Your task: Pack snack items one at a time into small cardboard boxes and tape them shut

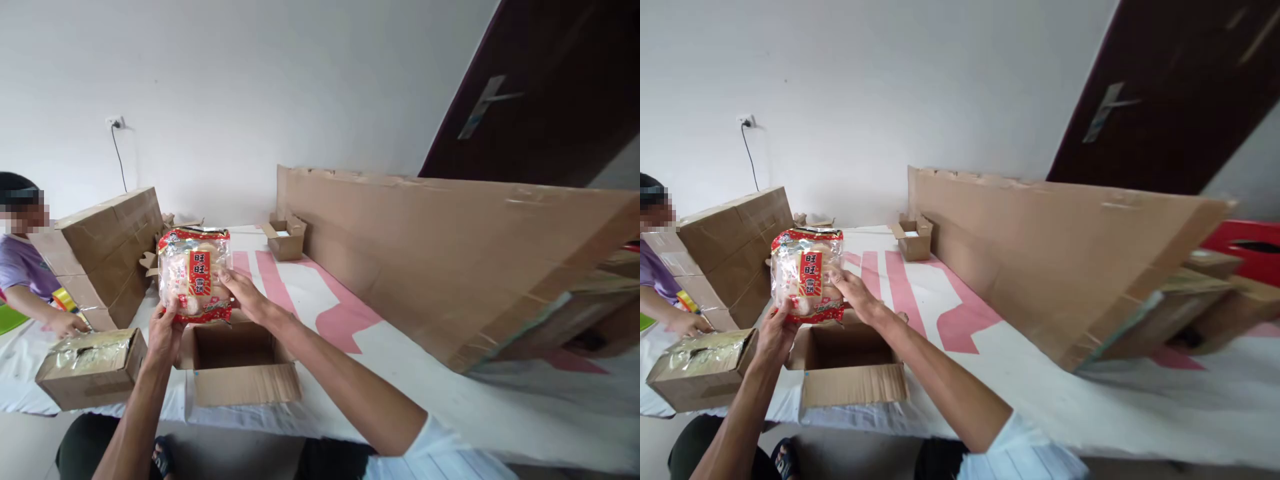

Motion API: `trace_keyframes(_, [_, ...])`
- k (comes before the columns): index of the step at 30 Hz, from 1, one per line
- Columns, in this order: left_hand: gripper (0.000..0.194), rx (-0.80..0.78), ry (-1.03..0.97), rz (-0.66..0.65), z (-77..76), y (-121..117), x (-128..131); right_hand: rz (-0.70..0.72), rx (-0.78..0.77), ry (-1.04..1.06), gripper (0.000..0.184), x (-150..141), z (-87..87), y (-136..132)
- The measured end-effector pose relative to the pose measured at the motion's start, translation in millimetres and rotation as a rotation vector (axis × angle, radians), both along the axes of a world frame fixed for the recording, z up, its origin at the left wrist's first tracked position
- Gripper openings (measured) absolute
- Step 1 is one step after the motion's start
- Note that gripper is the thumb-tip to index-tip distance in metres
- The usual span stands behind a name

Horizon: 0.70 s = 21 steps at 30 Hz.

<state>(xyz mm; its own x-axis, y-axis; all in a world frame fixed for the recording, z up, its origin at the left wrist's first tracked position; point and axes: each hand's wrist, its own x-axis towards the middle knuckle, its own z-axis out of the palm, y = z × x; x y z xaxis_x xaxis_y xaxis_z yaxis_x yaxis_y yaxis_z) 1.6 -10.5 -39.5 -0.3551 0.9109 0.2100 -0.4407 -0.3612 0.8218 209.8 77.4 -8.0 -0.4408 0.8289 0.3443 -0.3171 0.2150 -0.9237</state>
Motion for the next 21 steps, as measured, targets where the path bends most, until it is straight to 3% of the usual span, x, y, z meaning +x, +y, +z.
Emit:
trace_keyframes(3, [0.051, -0.064, 0.091, -0.084, 4.2, 0.6, -6.4, 0.050, -0.039, 0.118, 0.069, -11.4, -8.4, -5.0])
trace_keyframes(8, [0.058, -0.210, 0.221, -0.163, 6.6, 13.1, -25.8, -0.069, -0.103, 0.104, 0.072, -14.9, -16.2, 16.3])
trace_keyframes(15, [0.054, -0.265, 0.198, -0.121, -20.7, 34.2, -27.4, -0.075, -0.051, -0.003, 0.063, -13.3, -44.7, 20.2])
trace_keyframes(21, [0.054, -0.308, 0.188, -0.111, -34.6, 39.4, -29.1, -0.102, -0.030, -0.002, 0.060, -12.4, -54.4, 21.5])
